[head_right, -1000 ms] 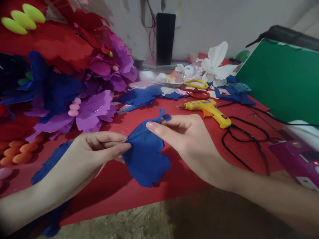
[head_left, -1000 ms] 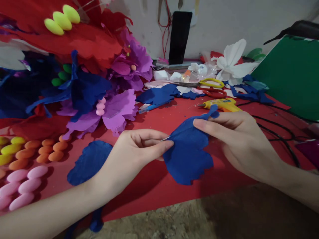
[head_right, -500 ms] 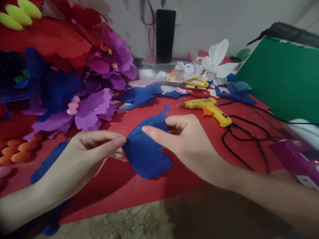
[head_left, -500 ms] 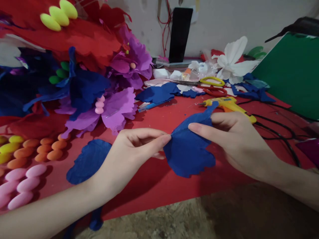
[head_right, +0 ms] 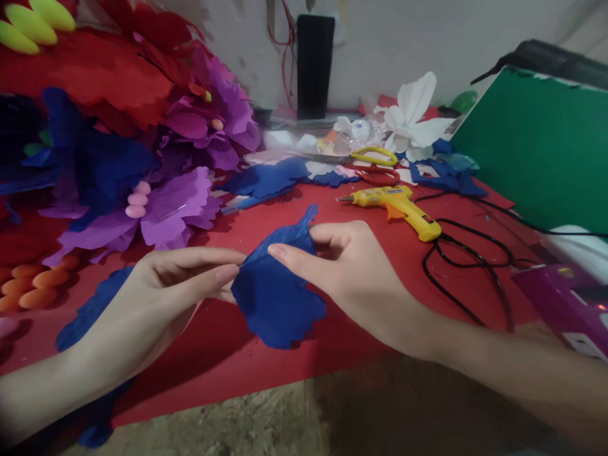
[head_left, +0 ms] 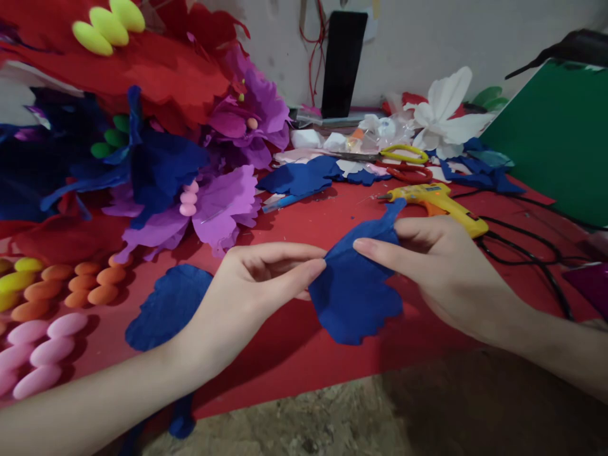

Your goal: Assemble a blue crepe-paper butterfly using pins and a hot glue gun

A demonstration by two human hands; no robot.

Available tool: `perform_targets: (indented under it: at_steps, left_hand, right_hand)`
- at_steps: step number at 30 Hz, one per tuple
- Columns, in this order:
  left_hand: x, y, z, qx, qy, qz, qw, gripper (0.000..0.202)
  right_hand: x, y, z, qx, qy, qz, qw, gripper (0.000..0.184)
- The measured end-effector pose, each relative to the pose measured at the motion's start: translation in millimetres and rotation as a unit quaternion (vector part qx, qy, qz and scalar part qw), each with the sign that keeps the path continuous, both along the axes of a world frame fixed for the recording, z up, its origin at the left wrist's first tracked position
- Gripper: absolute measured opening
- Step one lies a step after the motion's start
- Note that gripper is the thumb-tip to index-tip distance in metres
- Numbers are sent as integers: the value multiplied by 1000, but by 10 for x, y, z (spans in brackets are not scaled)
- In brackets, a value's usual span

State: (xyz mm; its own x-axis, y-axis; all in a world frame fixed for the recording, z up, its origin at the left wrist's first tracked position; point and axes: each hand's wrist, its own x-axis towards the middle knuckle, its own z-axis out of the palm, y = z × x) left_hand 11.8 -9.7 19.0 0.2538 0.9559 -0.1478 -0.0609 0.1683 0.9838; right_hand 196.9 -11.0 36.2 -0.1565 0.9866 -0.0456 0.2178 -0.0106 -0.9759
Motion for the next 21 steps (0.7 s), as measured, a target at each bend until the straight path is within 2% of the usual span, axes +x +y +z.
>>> perform_targets:
  at_steps: [4,9,14,21]
  left_hand:
    - [-11,0,-4,28,13,5,1000,11]
    - [-18,-10,13,33,26,11,999,13]
    - [-1,-22,46,45,51,10,998,15]
    - [-11,13,5,57,48,14,997,14]
  right_hand:
    - [-14,-20,-4,2,-29,3,1000,18]
    - [-18,-41,-32,-8,-33,25,999,23]
    - [-9,-46,-61,7,-56,19,998,25]
    - [-7,-46,-74,-9,-49,28,998,29]
